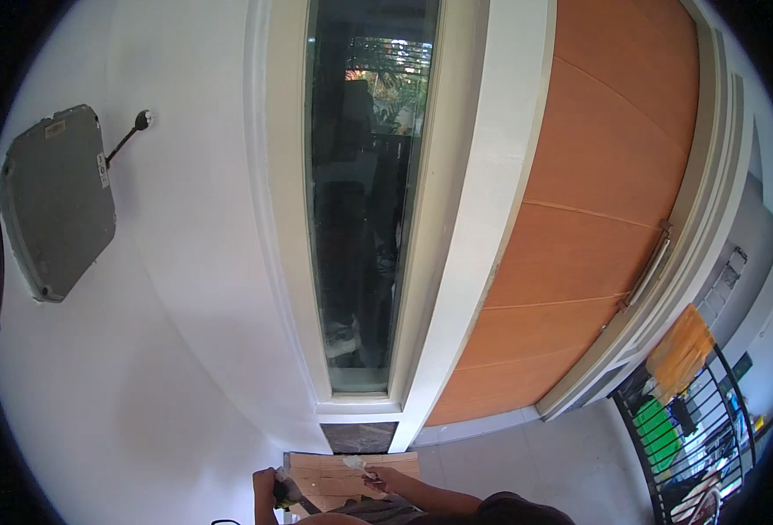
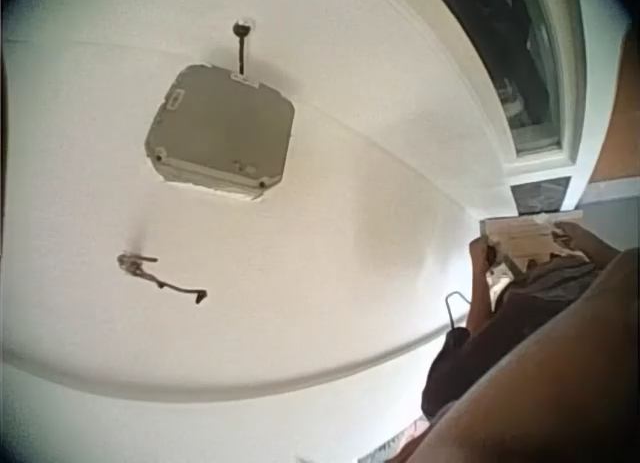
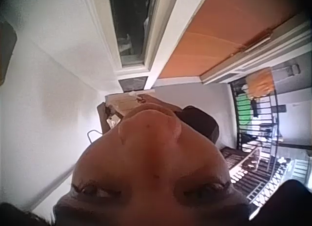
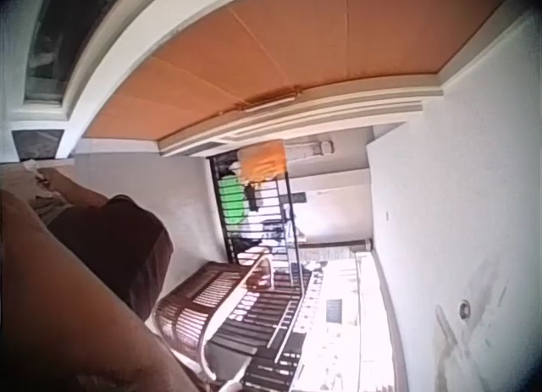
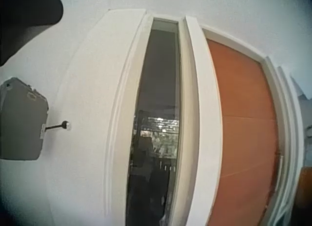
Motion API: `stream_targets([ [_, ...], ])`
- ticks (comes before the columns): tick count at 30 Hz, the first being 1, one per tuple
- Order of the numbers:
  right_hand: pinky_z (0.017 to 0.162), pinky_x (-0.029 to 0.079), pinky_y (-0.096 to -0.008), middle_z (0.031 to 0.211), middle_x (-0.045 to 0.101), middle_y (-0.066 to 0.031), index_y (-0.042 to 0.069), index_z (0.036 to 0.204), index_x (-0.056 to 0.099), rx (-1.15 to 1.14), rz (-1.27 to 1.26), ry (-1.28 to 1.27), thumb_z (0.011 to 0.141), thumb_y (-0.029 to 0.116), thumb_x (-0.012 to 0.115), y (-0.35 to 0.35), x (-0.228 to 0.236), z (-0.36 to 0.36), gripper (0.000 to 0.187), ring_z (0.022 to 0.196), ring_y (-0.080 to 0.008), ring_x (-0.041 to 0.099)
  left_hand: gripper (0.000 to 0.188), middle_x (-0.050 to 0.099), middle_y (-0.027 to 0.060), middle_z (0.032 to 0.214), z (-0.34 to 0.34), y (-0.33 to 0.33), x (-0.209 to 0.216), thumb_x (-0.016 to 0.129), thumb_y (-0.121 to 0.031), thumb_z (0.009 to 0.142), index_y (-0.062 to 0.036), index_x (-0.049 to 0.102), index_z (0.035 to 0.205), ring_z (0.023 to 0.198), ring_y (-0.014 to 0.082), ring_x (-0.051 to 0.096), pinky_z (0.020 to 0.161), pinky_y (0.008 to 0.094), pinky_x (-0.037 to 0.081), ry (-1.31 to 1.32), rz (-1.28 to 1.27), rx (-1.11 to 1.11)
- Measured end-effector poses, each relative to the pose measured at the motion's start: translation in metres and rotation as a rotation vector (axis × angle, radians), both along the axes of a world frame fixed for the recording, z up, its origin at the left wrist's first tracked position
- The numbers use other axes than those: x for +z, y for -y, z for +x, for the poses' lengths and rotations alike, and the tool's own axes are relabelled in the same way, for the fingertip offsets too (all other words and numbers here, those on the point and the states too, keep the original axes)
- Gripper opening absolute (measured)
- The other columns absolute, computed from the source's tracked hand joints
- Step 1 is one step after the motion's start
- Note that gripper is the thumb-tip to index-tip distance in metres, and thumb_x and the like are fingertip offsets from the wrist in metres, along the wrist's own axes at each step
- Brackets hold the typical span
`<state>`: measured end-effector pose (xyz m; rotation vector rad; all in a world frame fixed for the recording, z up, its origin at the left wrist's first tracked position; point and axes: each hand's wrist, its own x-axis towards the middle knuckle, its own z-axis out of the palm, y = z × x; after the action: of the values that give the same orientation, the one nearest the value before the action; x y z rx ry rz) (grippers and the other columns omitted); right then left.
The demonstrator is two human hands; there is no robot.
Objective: Scrape old putty or paint from a window frame and apply new white paint or putty using a scraper tool.
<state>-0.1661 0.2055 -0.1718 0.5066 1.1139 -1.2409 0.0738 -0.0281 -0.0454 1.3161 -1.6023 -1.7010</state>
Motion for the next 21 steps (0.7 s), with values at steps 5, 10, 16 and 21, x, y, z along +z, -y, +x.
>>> stream_targets([
  [5, 0.061, 0.056, -0.0263, 0.087, 0.065, -0.0064, 0.002, 0.094, 0.06, 0.082, 0.023, -0.041, 0.087, 0.03, 0.063, -0.001, 0.0, 0.008, 0.029, 0.072, -0.0164, 0.064, 0.025, 0.046, 0.0057, 0.048, 0.006, 0.0, -0.01, 0.053, -0.016, 0.07, 0.0036, 0.054, 0.054, 0.045, 0.012, 0.039, 0.043, 0.0352, 0.029, 0.085, -0.015, -0.011],
  [10, 0.064, 0.056, -0.0267, 0.087, 0.065, -0.006, 0.004, 0.096, 0.06, 0.155, -0.006, -0.064, 0.087, 0.031, 0.063, -0.002, 0.012, 0.01, 0.029, 0.072, -0.0159, 0.064, 0.003, 0.061, 0.0163, 0.065, 0.033, 0.002, -0.049, 0.06, -0.012, 0.064, -0.0085, 0.059, 0.064, 0.057, 0.0285, 0.061, 0.051, 0.0375, 0.047, 0.269, -0.219, -0.136],
  [16, 0.069, 0.055, -0.0255, 0.092, 0.066, -0.0033, 0.007, 0.098, 0.061, 0.184, -0.051, -0.007, 0.087, 0.028, 0.063, -0.033, 0.015, 0.003, 0.025, 0.08, -0.0142, 0.064, 0.013, 0.052, 0.0105, 0.055, 0.024, -0.048, -0.025, 0.054, -0.012, 0.067, -0.003, 0.056, 0.057, 0.048, 0.0181, 0.047, 0.045, 0.0366, 0.037, 0.221, -0.193, -0.093],
  [21, 0.067, 0.055, -0.0252, 0.092, 0.066, -0.0037, 0.006, 0.098, 0.06, 0.278, 0.02, -0.065, 0.087, 0.029, 0.063, -0.071, 0.043, -0.003, 0.025, 0.079, -0.0142, 0.064, 0.022, 0.042, -0.0004, 0.051, 0.033, -0.1, -0.036, 0.053, -0.016, 0.069, -0.0003, 0.051, 0.053, 0.048, 0.0098, 0.038, 0.042, 0.0336, 0.029, 0.062, 0.167, 0.082],
])
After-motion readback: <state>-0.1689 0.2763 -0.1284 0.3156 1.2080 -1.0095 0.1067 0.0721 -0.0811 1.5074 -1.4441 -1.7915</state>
